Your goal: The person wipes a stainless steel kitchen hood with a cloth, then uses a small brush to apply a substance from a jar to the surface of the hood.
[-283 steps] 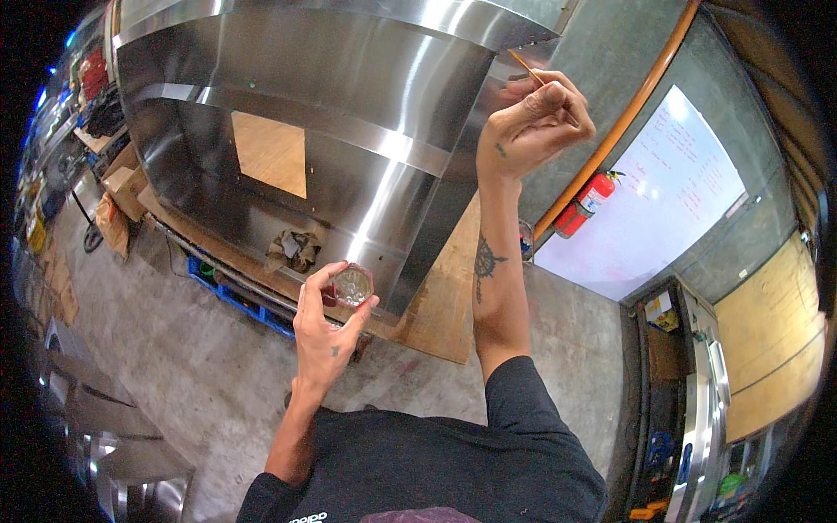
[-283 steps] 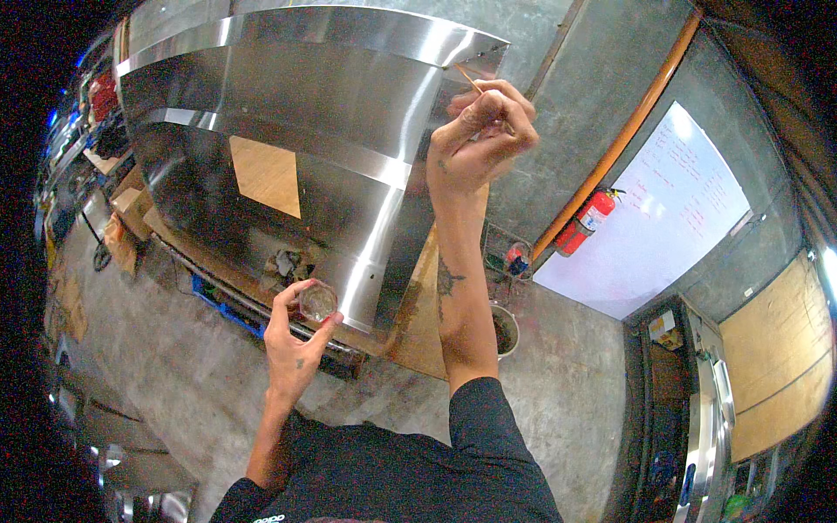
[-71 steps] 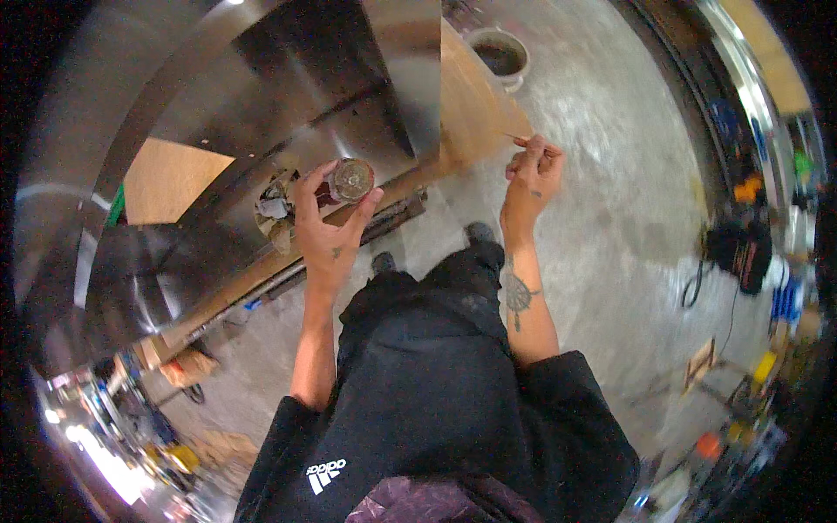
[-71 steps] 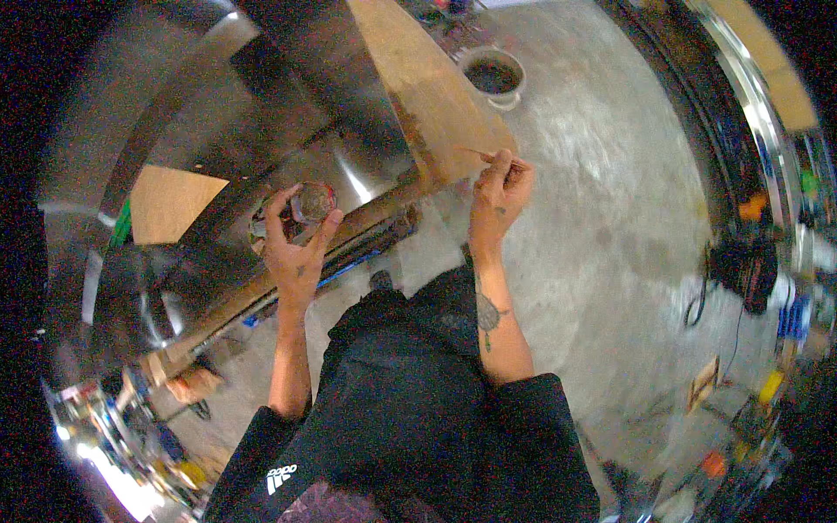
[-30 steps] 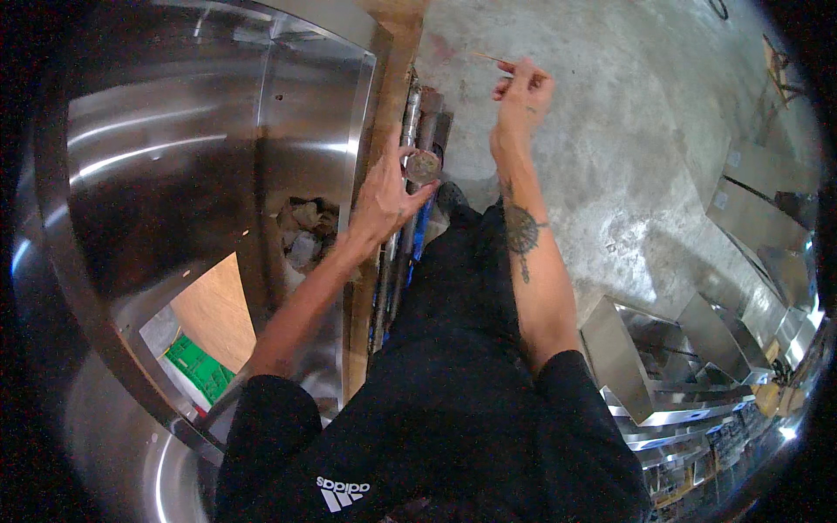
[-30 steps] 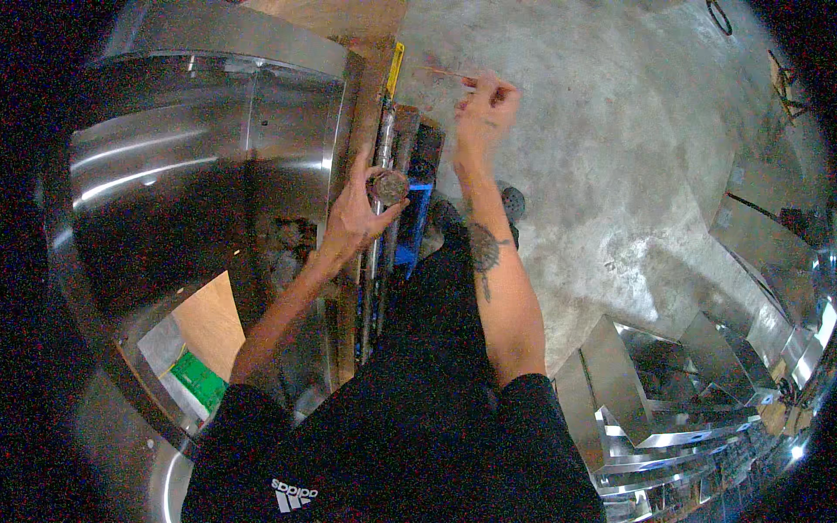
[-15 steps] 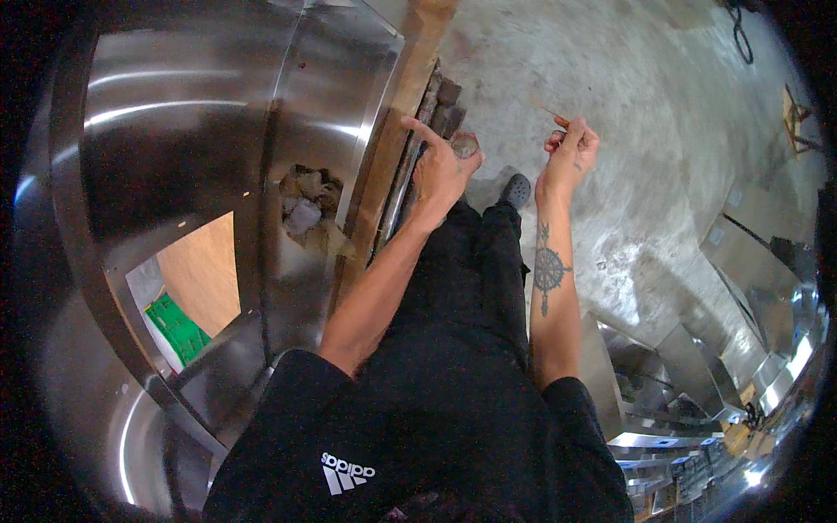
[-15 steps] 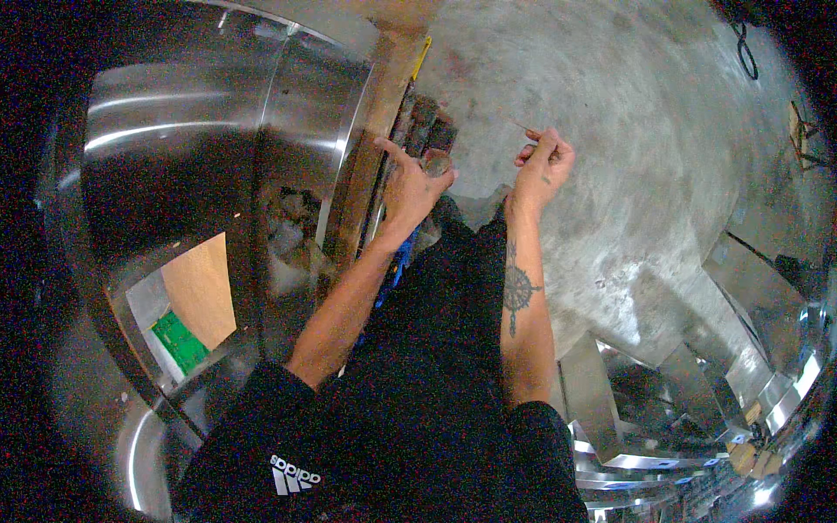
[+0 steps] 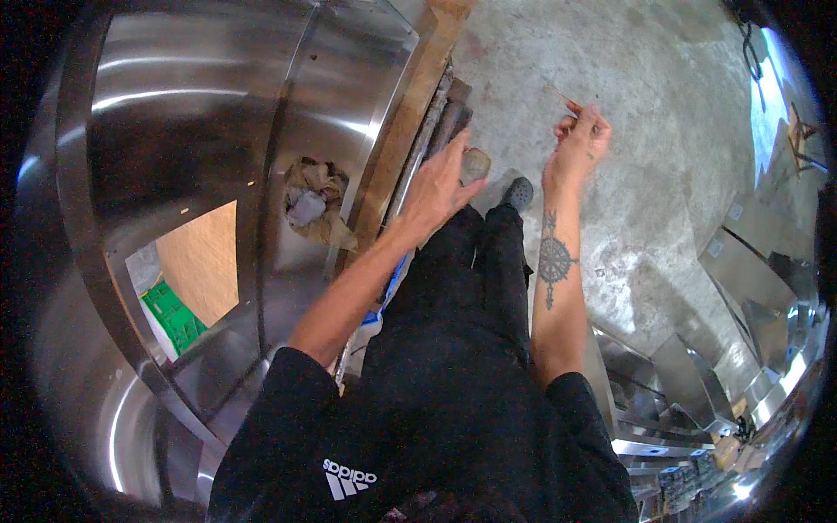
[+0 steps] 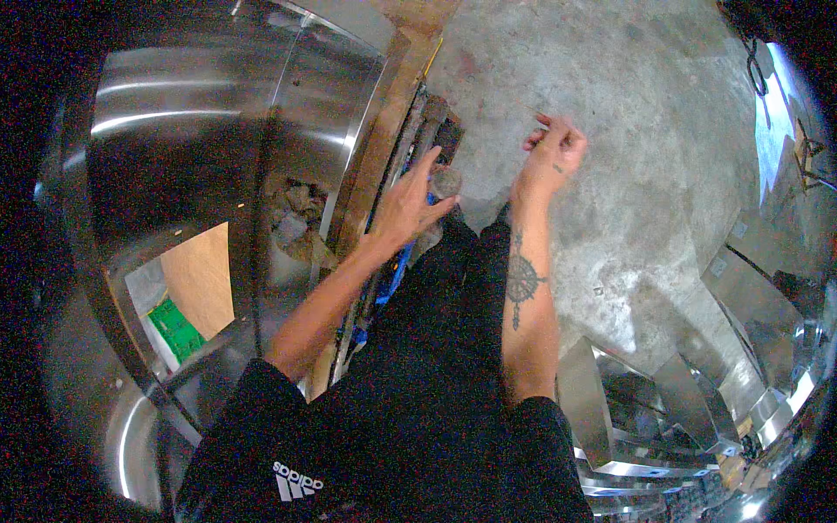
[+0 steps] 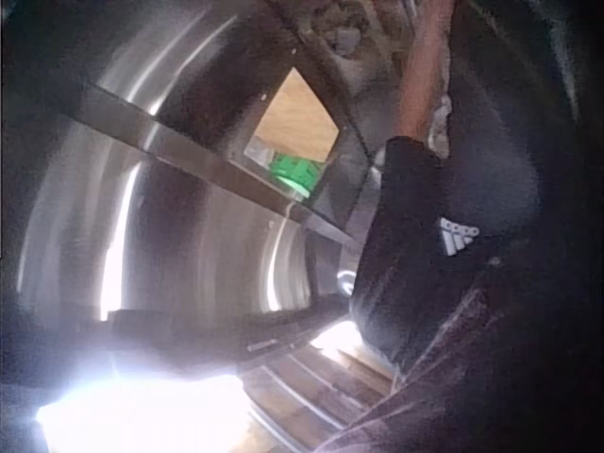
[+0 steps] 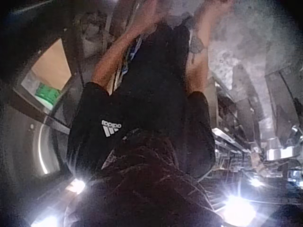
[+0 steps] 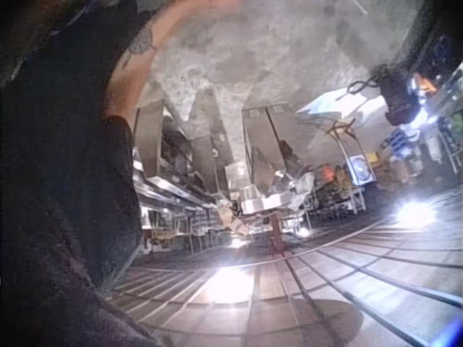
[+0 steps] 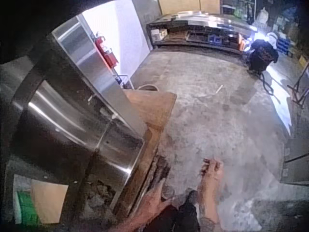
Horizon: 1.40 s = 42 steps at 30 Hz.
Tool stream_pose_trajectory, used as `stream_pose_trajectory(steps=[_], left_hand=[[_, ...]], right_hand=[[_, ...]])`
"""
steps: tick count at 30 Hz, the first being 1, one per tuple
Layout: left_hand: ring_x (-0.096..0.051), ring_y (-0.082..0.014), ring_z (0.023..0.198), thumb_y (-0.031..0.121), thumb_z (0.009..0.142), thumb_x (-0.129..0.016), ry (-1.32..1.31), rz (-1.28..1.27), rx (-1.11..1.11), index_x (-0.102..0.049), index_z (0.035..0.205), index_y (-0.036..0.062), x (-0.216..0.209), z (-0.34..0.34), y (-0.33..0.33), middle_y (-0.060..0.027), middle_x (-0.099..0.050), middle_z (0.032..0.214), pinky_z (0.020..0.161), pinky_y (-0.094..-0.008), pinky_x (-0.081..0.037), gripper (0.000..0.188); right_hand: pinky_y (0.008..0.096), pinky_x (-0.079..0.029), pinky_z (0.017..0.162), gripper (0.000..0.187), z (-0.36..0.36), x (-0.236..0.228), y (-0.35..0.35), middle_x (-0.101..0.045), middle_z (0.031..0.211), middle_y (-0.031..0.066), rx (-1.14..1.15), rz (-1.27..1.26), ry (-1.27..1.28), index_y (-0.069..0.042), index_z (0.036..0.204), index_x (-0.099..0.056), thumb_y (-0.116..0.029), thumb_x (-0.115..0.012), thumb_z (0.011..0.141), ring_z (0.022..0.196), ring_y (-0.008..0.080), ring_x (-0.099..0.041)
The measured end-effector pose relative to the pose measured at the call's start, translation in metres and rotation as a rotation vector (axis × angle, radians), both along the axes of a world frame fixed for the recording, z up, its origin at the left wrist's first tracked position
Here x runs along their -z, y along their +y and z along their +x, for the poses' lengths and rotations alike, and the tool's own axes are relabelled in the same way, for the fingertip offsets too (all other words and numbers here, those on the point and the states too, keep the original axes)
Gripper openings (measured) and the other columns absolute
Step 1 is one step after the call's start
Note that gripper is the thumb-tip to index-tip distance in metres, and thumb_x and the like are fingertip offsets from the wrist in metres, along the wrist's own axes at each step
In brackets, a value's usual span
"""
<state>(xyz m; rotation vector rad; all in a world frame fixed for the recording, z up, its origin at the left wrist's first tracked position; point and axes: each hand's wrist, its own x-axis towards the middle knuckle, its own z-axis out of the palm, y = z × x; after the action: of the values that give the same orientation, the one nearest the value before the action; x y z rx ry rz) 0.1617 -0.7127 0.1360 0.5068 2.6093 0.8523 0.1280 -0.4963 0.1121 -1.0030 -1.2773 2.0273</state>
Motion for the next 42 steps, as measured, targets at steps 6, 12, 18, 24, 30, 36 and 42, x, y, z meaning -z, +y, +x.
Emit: stream_pose_trajectory(steps=[6, 12, 18, 24, 30, 36, 42], left_hand=[[-0.066, -0.0312, 0.108, 0.028, 0.086, -0.083, 0.158, -0.116, 0.554, -0.042, 0.155, 0.0028, -0.027, -0.041, -0.07, -0.0119, -0.069, 0.124, 0.099, -0.0446, -0.049, 0.084], [-0.067, -0.0242, 0.102, 0.037, 0.087, -0.082, 0.208, -0.142, 0.771, -0.052, 0.148, 0.0065, -0.017, -0.058, -0.096, -0.0057, -0.07, 0.117, 0.1, -0.0418, -0.048, 0.075], [-0.068, -0.031, 0.099, 0.043, 0.084, -0.084, 0.221, -0.167, 0.756, -0.064, 0.122, 0.0037, -0.014, -0.058, -0.095, -0.0113, -0.07, 0.104, 0.097, -0.0474, -0.052, 0.058], [-0.068, -0.0307, 0.097, 0.047, 0.084, -0.083, 0.191, -0.205, 0.799, -0.065, 0.116, 0.0042, -0.017, -0.058, -0.092, -0.011, -0.07, 0.102, 0.094, -0.0459, -0.054, 0.056], [-0.067, -0.0223, 0.093, 0.048, 0.091, -0.076, 0.249, -0.213, 0.859, -0.065, 0.115, 0.01, -0.019, -0.06, -0.092, -0.004, -0.07, 0.103, 0.09, -0.0388, -0.052, 0.046], [-0.066, -0.0178, 0.09, 0.047, 0.093, -0.075, 0.299, -0.194, 0.866, -0.065, 0.112, 0.0116, -0.019, -0.06, -0.092, -0.0001, -0.07, 0.103, 0.089, -0.0356, -0.052, 0.042], [-0.066, -0.0184, 0.091, 0.047, 0.091, -0.076, 0.287, -0.201, 0.882, -0.065, 0.112, 0.0106, -0.015, -0.06, -0.094, -0.0005, -0.07, 0.102, 0.089, -0.0362, -0.052, 0.044]], right_hand=[[0.0285, -0.049, 0.062, 0.023, -0.058, 0.001, -0.072, -0.073, 0.097, 0.0096, -0.048, -0.013, -0.091, -0.006, 0.108, -0.053, -0.028, -0.059, 0.109, 0.07, 0.0113, -0.059], [0.0298, -0.048, 0.059, 0.026, -0.113, 0.002, -0.138, -0.069, 0.087, 0.0101, 0.08, -0.258, 0.079, -0.004, 0.108, -0.048, -0.028, -0.056, 0.111, 0.068, 0.0141, -0.063], [0.0289, -0.055, 0.059, 0.025, -0.134, 0.027, -0.154, -0.066, 0.089, 0.0118, 0.227, -0.322, 0.131, -0.002, 0.111, -0.044, -0.024, -0.055, 0.111, 0.069, 0.018, -0.07], [0.0279, -0.058, 0.065, 0.025, -0.134, 0.033, -0.154, -0.068, 0.093, 0.013, 0.184, -0.341, 0.124, -0.001, 0.111, -0.046, -0.024, -0.056, 0.111, 0.076, 0.0173, -0.07], [0.0264, -0.057, 0.069, 0.025, -0.134, 0.032, -0.156, -0.072, 0.094, 0.0104, 0.107, -0.198, 0.042, -0.002, 0.108, -0.051, -0.025, -0.058, 0.111, 0.079, 0.0144, -0.07], [0.026, -0.057, 0.074, 0.024, -0.132, 0.025, -0.156, -0.073, 0.097, 0.0105, 0.104, -0.17, 0.009, -0.001, 0.108, -0.052, -0.024, -0.058, 0.111, 0.082, 0.0132, -0.07], [0.0261, -0.057, 0.075, 0.023, -0.129, 0.023, -0.157, -0.073, 0.097, 0.0106, 0.083, -0.124, 0.011, -0.001, 0.107, -0.052, -0.023, -0.057, 0.111, 0.083, 0.0131, -0.069]])
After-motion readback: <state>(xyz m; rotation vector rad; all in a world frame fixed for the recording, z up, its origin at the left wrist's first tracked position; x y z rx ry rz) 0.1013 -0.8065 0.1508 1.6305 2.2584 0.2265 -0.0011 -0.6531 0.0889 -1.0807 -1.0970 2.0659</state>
